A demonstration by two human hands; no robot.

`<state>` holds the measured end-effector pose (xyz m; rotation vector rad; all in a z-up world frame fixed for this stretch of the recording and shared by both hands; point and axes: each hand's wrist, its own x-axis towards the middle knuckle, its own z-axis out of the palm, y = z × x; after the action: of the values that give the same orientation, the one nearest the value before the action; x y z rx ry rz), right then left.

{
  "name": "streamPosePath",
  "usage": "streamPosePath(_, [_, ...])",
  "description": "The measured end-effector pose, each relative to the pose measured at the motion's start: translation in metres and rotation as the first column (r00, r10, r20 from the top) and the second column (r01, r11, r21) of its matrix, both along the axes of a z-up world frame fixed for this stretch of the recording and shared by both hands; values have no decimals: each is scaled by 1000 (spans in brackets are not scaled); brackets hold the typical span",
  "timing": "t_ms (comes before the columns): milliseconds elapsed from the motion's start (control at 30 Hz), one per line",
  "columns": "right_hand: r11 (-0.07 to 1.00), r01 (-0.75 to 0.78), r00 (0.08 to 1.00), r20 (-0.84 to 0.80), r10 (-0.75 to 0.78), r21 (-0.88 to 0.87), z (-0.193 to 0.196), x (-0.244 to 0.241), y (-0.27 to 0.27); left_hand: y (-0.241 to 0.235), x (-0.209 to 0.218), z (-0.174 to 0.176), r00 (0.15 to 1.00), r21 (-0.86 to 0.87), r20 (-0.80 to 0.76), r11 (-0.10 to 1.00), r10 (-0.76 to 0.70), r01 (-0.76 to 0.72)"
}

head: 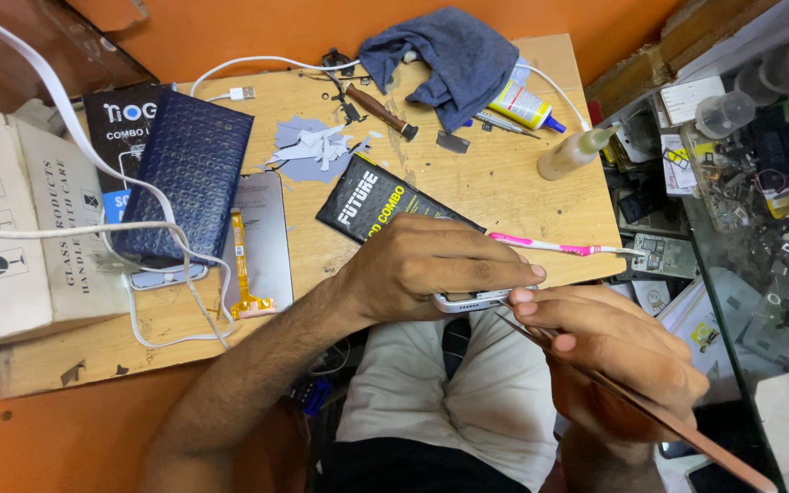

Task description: The person cleans the back of a disassembled smartphone with a cloth, then uses a toothbrush and tweezers to clean the edges and ports. They apply adhesive around the camera module area and continue cleaning the device's interior.

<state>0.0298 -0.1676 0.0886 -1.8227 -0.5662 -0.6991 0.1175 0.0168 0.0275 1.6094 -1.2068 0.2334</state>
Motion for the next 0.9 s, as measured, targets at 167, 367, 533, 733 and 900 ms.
streamPosePath(167, [966, 61, 992, 125, -29, -253, 18, 0, 4, 0, -3, 1, 1000, 13, 18, 1000, 23, -23])
streamPosePath(367, [940, 117, 990, 109, -86, -321, 18, -4, 7, -4, -5, 1, 998, 4, 34, 999, 47, -47])
streamPosePath(533, [953, 138, 990, 66, -124, -271, 9, -8, 6, -3, -5, 0, 998, -4, 46, 1000, 31, -31])
streamPosePath(733, [964, 147, 989, 38, -142, -222, -5, -11, 2, -3, -6, -1, 998, -15, 48, 999, 33, -32])
streamPosePath(900, [988, 100, 993, 75, -91, -119, -18, -4, -2, -4, -7, -4, 997, -28, 46, 998, 54, -53])
